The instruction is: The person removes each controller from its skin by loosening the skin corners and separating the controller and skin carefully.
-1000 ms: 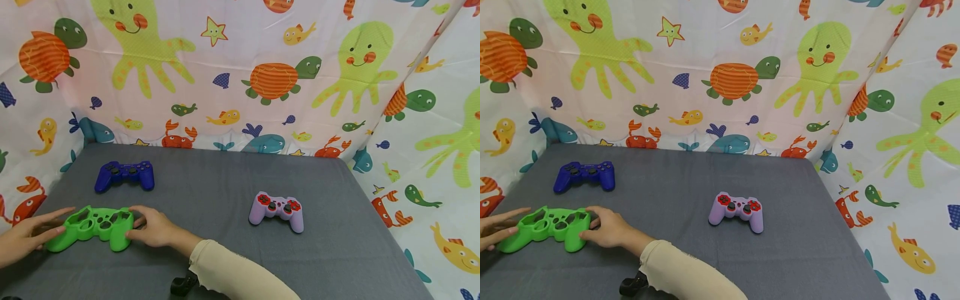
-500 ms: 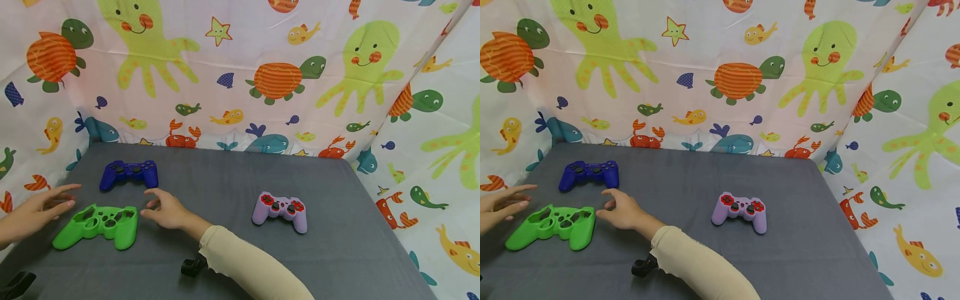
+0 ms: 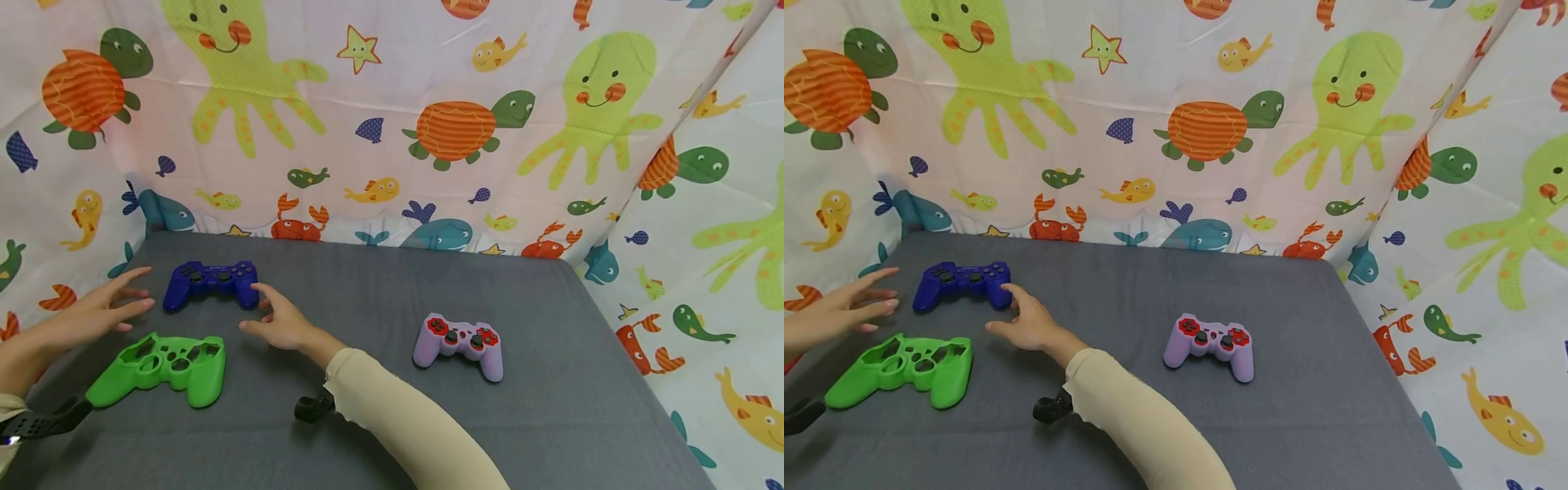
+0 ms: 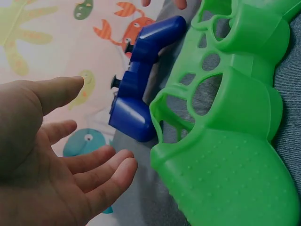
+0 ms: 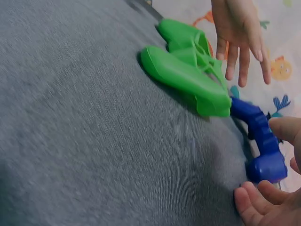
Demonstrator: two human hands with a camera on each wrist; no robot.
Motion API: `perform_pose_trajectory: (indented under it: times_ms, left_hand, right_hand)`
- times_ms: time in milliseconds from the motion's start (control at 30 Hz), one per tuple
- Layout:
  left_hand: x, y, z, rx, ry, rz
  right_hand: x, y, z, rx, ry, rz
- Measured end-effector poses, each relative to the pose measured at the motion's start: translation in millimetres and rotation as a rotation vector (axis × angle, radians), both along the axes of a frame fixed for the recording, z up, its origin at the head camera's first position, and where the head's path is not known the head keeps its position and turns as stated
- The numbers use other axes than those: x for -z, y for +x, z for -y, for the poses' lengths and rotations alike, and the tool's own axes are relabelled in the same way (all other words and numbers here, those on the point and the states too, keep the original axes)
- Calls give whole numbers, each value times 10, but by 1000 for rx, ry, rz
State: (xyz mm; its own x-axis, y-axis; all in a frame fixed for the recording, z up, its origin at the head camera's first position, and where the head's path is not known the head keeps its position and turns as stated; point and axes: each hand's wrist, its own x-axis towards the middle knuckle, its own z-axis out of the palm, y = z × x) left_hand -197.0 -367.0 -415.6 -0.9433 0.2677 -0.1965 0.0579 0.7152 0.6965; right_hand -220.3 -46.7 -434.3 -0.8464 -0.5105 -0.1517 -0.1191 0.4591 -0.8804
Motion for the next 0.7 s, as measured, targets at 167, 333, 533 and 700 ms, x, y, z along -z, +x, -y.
perform_pose_trajectory:
  times_ms: [167, 333, 533, 700]
  left_hand:
    - [-24, -113, -32, 37, 33, 32]
    - [-3, -230, -71, 47, 16, 63]
    - [34, -322, -109, 38, 18, 74]
    - [48, -322, -116, 24, -10, 24]
  right_hand:
    - [10, -95, 38, 7, -58, 47]
    - [-13, -150, 97, 26, -81, 95]
    - [-34, -181, 138, 66, -103, 175]
    - [-30, -173, 151, 110, -117, 195]
